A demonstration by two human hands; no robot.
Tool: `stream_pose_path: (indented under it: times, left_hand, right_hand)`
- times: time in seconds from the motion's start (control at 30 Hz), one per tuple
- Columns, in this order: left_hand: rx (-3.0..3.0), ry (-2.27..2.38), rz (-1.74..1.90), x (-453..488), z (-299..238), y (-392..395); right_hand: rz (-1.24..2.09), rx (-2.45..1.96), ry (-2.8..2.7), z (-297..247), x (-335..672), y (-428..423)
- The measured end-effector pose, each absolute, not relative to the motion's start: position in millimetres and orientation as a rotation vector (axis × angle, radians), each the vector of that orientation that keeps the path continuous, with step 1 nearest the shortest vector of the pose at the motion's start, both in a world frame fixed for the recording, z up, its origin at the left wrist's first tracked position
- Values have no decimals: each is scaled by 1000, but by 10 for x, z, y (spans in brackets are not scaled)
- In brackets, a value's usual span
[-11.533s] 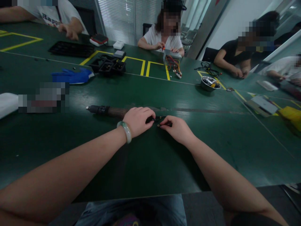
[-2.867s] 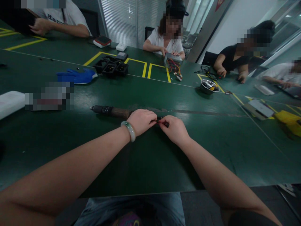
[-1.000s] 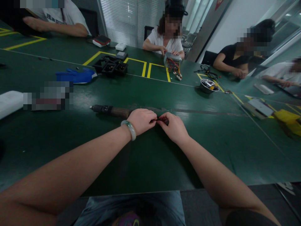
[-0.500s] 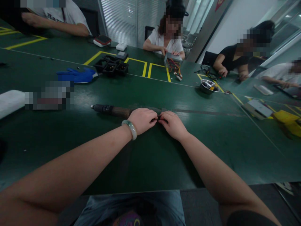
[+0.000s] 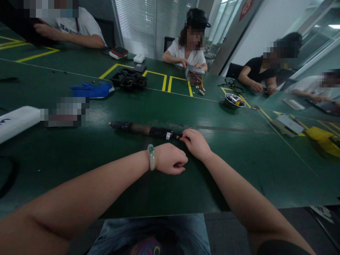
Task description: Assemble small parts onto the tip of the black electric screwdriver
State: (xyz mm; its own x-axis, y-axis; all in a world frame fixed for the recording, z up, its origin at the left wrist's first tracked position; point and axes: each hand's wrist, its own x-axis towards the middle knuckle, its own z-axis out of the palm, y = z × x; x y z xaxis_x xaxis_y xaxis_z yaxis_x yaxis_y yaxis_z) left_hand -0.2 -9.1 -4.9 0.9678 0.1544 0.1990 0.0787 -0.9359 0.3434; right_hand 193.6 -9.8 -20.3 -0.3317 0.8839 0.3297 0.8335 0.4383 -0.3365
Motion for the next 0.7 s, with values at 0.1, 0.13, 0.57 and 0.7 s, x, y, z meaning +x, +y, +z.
stream_pose_path:
  times: [0.1,0.13,0.57,0.7]
  left_hand:
    - [2731,205,297,-33,-38,-73]
    - [2724,210,292,-44,-31,-67]
    - [2717,235,267,-44,-41,-46]
    - [2726,246,268,-35,-49,-45]
  right_hand:
    - [111,-1487,-2224,-184,1963,-125]
    - [95,-1511,-2219,-174,1998,-132]
    - [-59,-2485,-1580,-114,4759,-1070]
    - [-92,-2649,-1148,-271,5750,-1622]
